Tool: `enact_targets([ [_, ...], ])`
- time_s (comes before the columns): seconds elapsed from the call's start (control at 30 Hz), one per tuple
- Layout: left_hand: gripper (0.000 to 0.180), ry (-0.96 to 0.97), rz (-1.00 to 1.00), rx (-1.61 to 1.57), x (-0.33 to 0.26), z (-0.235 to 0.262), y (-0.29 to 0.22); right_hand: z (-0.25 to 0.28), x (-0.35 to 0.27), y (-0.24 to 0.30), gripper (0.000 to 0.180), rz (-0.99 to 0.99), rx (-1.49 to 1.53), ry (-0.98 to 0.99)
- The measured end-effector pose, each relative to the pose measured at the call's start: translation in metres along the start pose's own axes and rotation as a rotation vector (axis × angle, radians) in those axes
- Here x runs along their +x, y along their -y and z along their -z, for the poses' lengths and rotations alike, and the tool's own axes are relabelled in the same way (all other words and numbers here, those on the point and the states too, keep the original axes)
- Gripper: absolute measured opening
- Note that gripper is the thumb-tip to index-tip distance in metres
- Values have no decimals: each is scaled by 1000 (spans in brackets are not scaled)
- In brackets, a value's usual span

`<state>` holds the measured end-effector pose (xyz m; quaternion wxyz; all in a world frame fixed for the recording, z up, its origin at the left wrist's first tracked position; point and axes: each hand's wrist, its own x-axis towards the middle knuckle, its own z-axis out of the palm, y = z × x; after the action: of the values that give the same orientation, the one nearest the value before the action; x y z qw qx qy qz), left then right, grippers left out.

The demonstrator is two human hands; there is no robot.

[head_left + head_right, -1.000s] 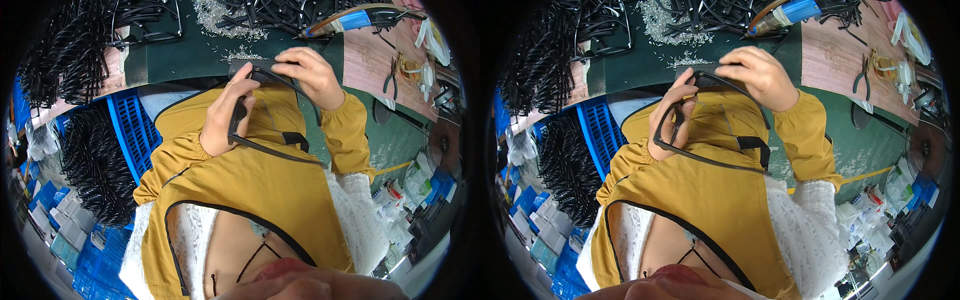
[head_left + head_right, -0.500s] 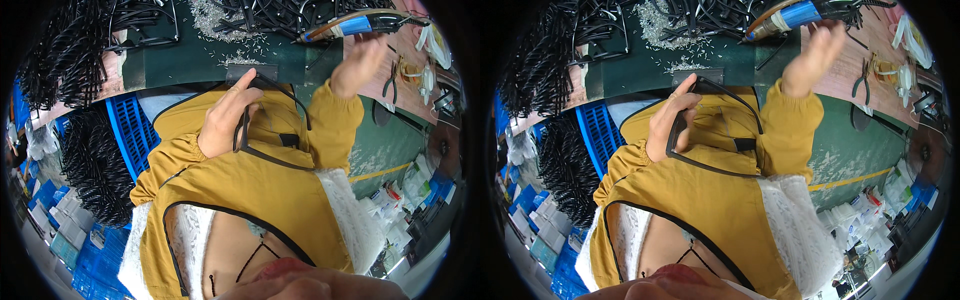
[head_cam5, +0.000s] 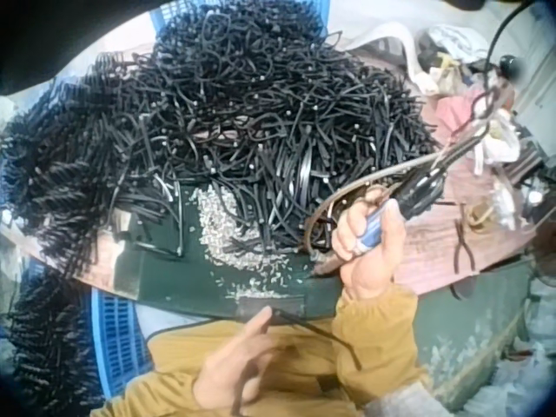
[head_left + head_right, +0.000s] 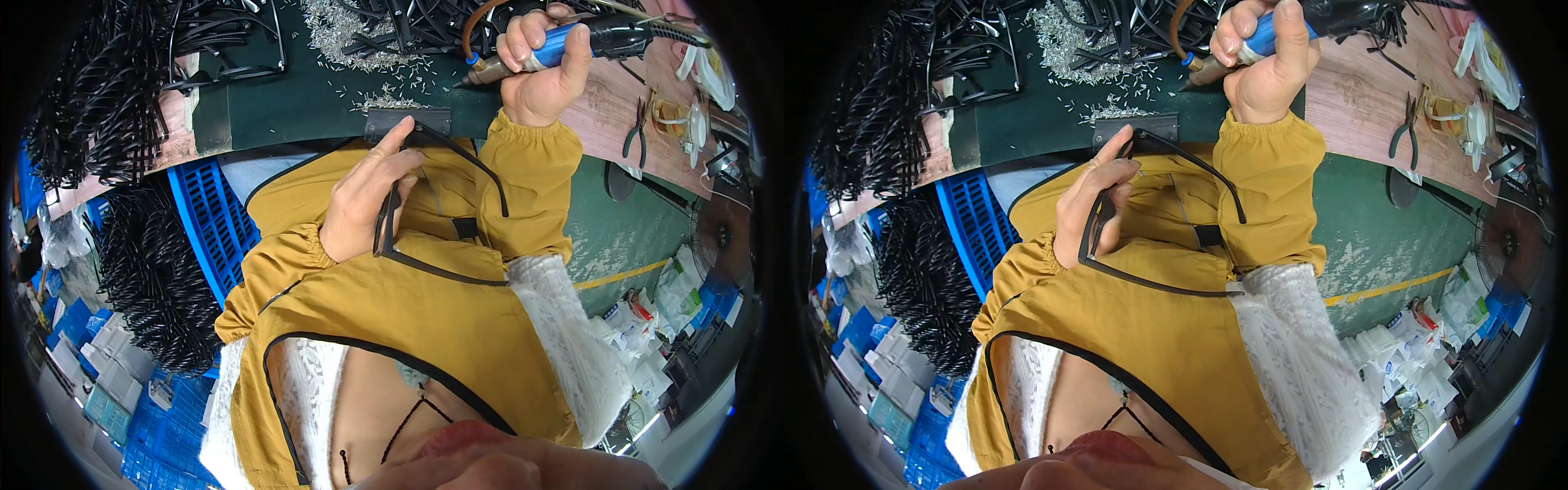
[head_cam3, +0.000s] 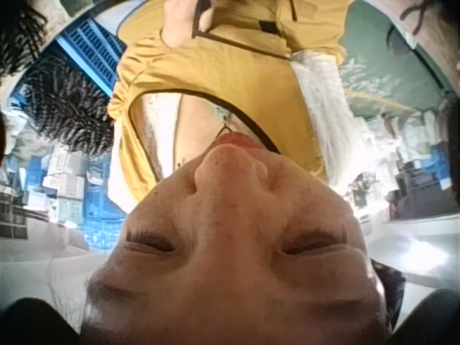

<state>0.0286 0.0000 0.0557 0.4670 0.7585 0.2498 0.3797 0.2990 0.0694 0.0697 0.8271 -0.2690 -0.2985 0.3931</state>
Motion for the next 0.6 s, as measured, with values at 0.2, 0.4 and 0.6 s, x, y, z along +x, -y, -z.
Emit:
enact_targets([
  [0.2,14,10,-6,10,-3,0,0,1,-1,6,32,11,-83,-27],
  [0.4,12,-7,-15,6,-4,-2,2,-21,-25,-3,48,-152,134,137],
  [0.6,34,18,-106,125,-2,1,5,-18,-58,-13,48,-321,11,223],
])
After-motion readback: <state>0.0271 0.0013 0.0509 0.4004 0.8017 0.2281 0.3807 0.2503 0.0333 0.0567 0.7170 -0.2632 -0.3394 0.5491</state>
